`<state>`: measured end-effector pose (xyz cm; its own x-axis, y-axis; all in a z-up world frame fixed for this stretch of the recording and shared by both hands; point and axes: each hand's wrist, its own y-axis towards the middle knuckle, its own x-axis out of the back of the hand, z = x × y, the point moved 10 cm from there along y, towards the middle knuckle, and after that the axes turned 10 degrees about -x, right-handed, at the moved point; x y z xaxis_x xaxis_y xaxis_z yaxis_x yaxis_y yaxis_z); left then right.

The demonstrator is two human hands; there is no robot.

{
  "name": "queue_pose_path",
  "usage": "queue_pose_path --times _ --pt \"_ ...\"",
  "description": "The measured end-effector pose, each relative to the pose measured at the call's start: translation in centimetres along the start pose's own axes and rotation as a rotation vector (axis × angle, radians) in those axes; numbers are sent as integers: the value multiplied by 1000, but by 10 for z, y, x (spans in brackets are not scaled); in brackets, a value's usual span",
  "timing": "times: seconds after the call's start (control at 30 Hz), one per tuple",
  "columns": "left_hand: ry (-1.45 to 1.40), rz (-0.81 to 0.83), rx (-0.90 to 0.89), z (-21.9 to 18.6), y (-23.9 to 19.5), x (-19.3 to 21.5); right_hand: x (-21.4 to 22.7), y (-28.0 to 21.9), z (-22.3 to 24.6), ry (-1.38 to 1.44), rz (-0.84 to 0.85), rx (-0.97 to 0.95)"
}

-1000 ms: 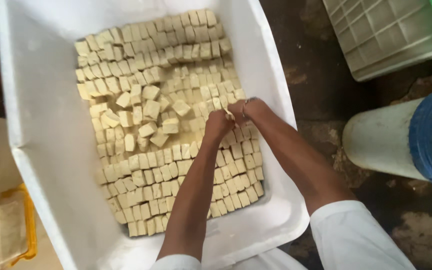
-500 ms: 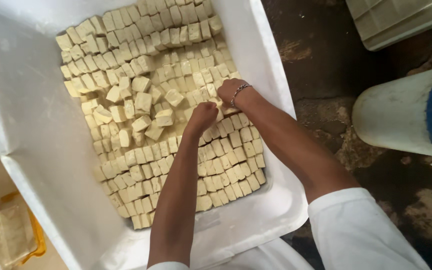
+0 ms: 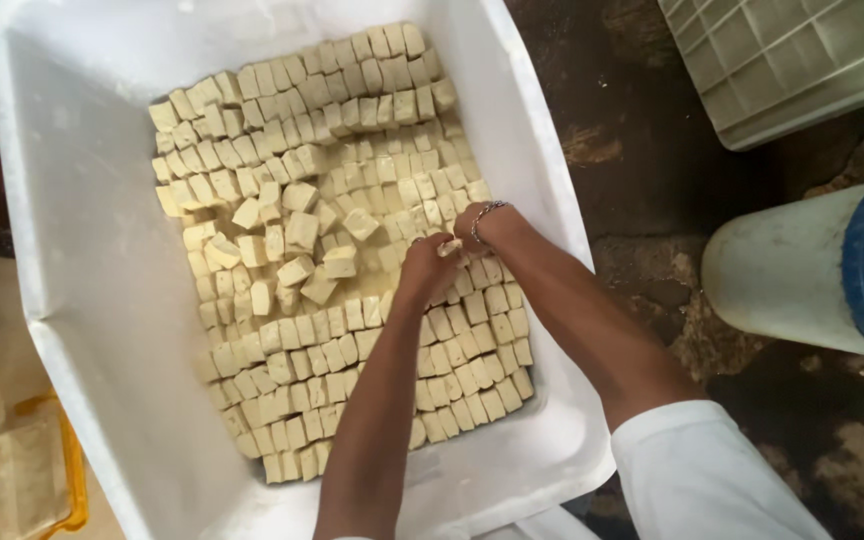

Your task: The person transfers small tofu cubes from a water-filled tub into a white bin, arranging them in neat rows. Another person assists by adding more tofu cubes to the bin.

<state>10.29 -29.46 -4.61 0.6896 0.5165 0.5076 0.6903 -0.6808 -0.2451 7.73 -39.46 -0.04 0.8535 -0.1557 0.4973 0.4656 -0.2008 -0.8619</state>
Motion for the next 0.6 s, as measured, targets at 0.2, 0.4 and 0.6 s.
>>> queue_pose_path --times 0.2,0.4,0.6 --pt "-150 191 143 -7 -17 -2 -2 -1 4 -31 -24 16" --pt "169 63 81 -28 -18 14 4 -3 9 -109 -42 68" --pt "129 -38 -60 -24 -12 20 -7 17 10 -98 -67 110"
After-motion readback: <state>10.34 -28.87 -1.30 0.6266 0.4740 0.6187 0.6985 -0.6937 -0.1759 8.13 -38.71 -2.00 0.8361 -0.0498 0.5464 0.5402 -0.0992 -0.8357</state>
